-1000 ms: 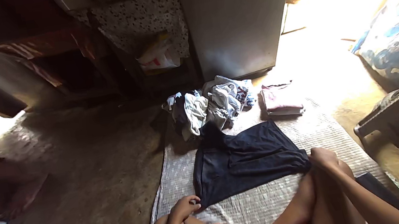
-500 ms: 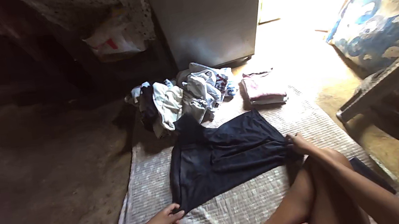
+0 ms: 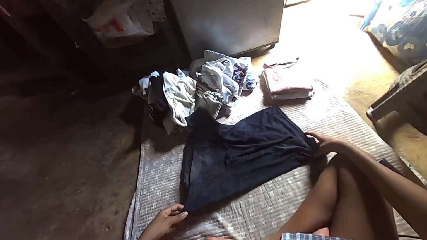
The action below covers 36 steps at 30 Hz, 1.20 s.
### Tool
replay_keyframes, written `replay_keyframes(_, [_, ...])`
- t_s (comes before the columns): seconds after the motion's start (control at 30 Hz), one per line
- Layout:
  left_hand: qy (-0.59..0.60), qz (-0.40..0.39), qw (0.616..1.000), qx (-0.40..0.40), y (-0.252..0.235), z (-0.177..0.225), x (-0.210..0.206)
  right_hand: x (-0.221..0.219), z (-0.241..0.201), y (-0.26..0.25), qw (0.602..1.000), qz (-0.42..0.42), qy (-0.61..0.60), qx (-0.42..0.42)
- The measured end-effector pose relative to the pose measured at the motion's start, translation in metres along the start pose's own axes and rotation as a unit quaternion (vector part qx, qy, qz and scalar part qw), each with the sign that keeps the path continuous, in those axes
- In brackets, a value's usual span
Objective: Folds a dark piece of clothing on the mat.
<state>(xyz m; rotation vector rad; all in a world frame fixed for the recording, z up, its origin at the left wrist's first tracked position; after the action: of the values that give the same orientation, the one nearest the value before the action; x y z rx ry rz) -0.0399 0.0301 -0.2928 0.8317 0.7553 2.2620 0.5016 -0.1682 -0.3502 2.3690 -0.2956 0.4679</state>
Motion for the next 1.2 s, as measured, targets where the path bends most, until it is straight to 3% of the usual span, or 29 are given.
replay_keyframes(0.1, [0.11, 0.026, 0.993, -0.021, 0.007, 0.007, 0.009, 0.025, -0.009, 0.012, 0.993, 0.06, -0.08, 0.057])
replay_keyframes(0.17, [0.127, 0.018, 0.991, -0.045, 0.015, 0.016, 0.015, 0.046, -0.01, 0.019, 0.987, 0.057, -0.11, 0.102])
replay_keyframes(0.3, [-0.139, -0.069, 0.987, -0.035, 0.018, 0.004, 0.007, 0.051, 0.009, 0.024, 0.995, -0.018, -0.022, 0.092])
replay_keyframes(0.4, [-0.319, -0.103, 0.942, 0.036, 0.0, -0.012, -0.014, 0.031, 0.011, 0.013, 0.977, -0.031, 0.21, 0.014])
replay_keyframes(0.47, [-0.351, -0.063, 0.932, 0.07, -0.006, 0.0, -0.018, 0.014, -0.023, 0.012, 0.942, 0.018, 0.334, -0.006])
replay_keyframes(0.53, [-0.288, 0.033, 0.957, 0.022, -0.01, 0.038, -0.018, -0.026, -0.094, 0.019, 0.948, 0.057, 0.302, 0.084])
replay_keyframes(0.6, [-0.191, 0.12, 0.973, -0.041, -0.024, 0.078, -0.021, -0.092, -0.154, 0.011, 0.967, 0.008, 0.185, 0.175])
replay_keyframes(0.67, [-0.117, 0.171, 0.977, -0.054, -0.051, 0.099, -0.027, -0.156, -0.185, -0.016, 0.981, -0.053, 0.099, 0.158])
replay_keyframes(0.73, [-0.101, 0.216, 0.971, -0.034, -0.077, 0.105, -0.026, -0.194, -0.199, -0.041, 0.991, -0.012, 0.09, 0.097])
replay_keyframes(0.8, [-0.121, 0.23, 0.965, -0.032, -0.089, 0.112, -0.024, -0.208, -0.21, -0.049, 0.993, 0.028, 0.098, 0.055])
replay_keyframes(0.93, [-0.05, 0.229, 0.968, -0.085, -0.078, 0.115, -0.013, -0.212, -0.228, -0.037, 0.981, -0.053, 0.061, 0.174])
replay_keyframes(1.0, [-0.011, 0.225, 0.968, -0.111, -0.056, 0.109, -0.003, -0.203, -0.234, -0.026, 0.97, -0.054, 0.063, 0.227])
replay_keyframes(1.2, [0.052, 0.164, 0.982, -0.08, -0.026, 0.075, -0.022, -0.243, -0.209, -0.024, 0.958, -0.065, 0.113, 0.256])
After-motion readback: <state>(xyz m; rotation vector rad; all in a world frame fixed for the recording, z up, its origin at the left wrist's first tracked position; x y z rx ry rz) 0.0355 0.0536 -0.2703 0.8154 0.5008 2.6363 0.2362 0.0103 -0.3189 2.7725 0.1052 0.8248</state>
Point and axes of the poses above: each hand's wrist, its own y-axis away from the middle knuckle, its own x-axis out of the back of the hand, z = x × y, the point moved 9 cm from there along -y, towards the middle knuckle
